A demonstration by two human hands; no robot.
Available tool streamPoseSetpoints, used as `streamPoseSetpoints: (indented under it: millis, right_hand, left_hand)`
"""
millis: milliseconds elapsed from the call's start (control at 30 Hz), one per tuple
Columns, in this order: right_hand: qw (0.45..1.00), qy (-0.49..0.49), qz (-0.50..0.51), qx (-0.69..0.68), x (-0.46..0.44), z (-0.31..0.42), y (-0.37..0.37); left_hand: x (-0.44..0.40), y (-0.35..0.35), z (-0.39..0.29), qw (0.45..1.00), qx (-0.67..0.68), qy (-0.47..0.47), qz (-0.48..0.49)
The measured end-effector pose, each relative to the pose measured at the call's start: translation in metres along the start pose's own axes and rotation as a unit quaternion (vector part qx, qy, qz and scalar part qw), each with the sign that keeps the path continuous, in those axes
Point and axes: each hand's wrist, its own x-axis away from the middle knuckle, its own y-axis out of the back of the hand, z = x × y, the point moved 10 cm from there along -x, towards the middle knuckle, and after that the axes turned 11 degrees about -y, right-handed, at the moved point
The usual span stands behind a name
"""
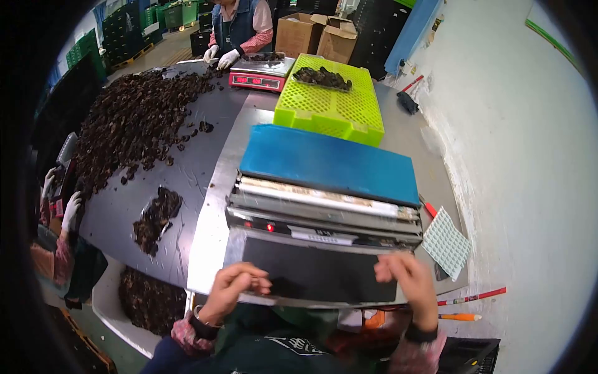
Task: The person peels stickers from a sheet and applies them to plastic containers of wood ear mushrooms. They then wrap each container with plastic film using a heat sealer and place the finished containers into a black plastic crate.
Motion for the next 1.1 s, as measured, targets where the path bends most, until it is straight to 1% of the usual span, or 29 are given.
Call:
streamPoseSetpoints:
  millis: [67,133,233,267,333,367,400,433,500,533,567,667,700,767,833,867,933,967,1033,1100]
  right_hand:
    - [0.993,0.004,0.101,-0.065,-0.094,0.018,-0.030]
    - [0.993,-0.004,0.095,-0.075,-0.188,0.037,-0.045]
    - [0.999,0.013,0.030,0.004,-0.325,0.058,-0.057]
    - [0.999,0.017,0.008,0.027,-0.369,0.062,-0.059]
    - [0.988,-0.010,-0.072,0.136,-0.439,0.071,-0.066]
    - [0.963,0.053,-0.123,0.234,-0.468,0.083,-0.070]
    - [0.922,0.116,-0.171,0.328,-0.494,0.094,-0.076]
    - [0.865,0.178,-0.216,0.416,-0.506,0.110,-0.088]
    - [0.853,0.182,-0.232,0.431,-0.533,0.116,-0.100]
    - [0.847,0.182,-0.239,0.440,-0.542,0.117,-0.106]
    - [0.817,0.223,-0.265,0.462,-0.542,0.122,-0.113]
    - [0.748,0.279,-0.302,0.521,-0.547,0.123,-0.125]
    - [0.743,0.297,-0.305,0.516,-0.542,0.124,-0.125]
    - [0.752,0.307,-0.275,0.514,-0.525,0.123,-0.126]
    - [0.762,0.332,-0.235,0.504,-0.497,0.126,-0.126]
    - [0.765,0.329,-0.219,0.508,-0.479,0.124,-0.124]
    - [0.771,0.326,-0.188,0.514,-0.439,0.118,-0.122]
    - [0.766,0.345,-0.188,0.509,-0.416,0.114,-0.121]
    - [0.777,0.355,-0.150,0.498,-0.368,0.105,-0.121]
    - [0.788,0.353,-0.126,0.489,-0.323,0.093,-0.122]
  left_hand:
    - [0.005,0.066,-0.012,0.993,-0.016,-0.028,-0.114]
    - [0.006,0.111,-0.031,0.980,-0.023,-0.091,-0.177]
    - [0.002,0.157,-0.047,0.955,-0.016,-0.132,-0.265]
    - [-0.002,0.166,-0.049,0.952,-0.027,-0.129,-0.276]
    - [-0.010,0.184,-0.053,0.944,-0.049,-0.125,-0.300]
    - [-0.014,0.192,-0.055,0.939,-0.061,-0.128,-0.315]
    - [-0.019,0.199,-0.058,0.935,-0.062,-0.136,-0.323]
    - [-0.023,0.206,-0.060,0.930,-0.063,-0.143,-0.332]
    - [-0.028,0.224,-0.056,0.913,-0.059,-0.163,-0.368]
    - [-0.030,0.231,-0.053,0.911,-0.062,-0.156,-0.377]
    - [-0.033,0.236,-0.051,0.908,-0.067,-0.153,-0.383]
    - [-0.046,0.239,-0.048,0.903,-0.076,-0.154,-0.394]
    - [-0.048,0.236,-0.048,0.903,-0.078,-0.155,-0.393]
    - [-0.054,0.225,-0.053,0.910,-0.073,-0.160,-0.375]
    - [-0.053,0.214,-0.060,0.905,-0.078,-0.180,-0.377]
    - [-0.051,0.206,-0.064,0.902,-0.080,-0.191,-0.378]
    - [-0.046,0.187,-0.073,0.904,-0.092,-0.198,-0.368]
    - [-0.043,0.177,-0.077,0.903,-0.092,-0.203,-0.366]
    - [-0.040,0.152,-0.087,0.907,-0.095,-0.213,-0.352]
    - [-0.036,0.129,-0.086,0.914,-0.096,-0.203,-0.338]
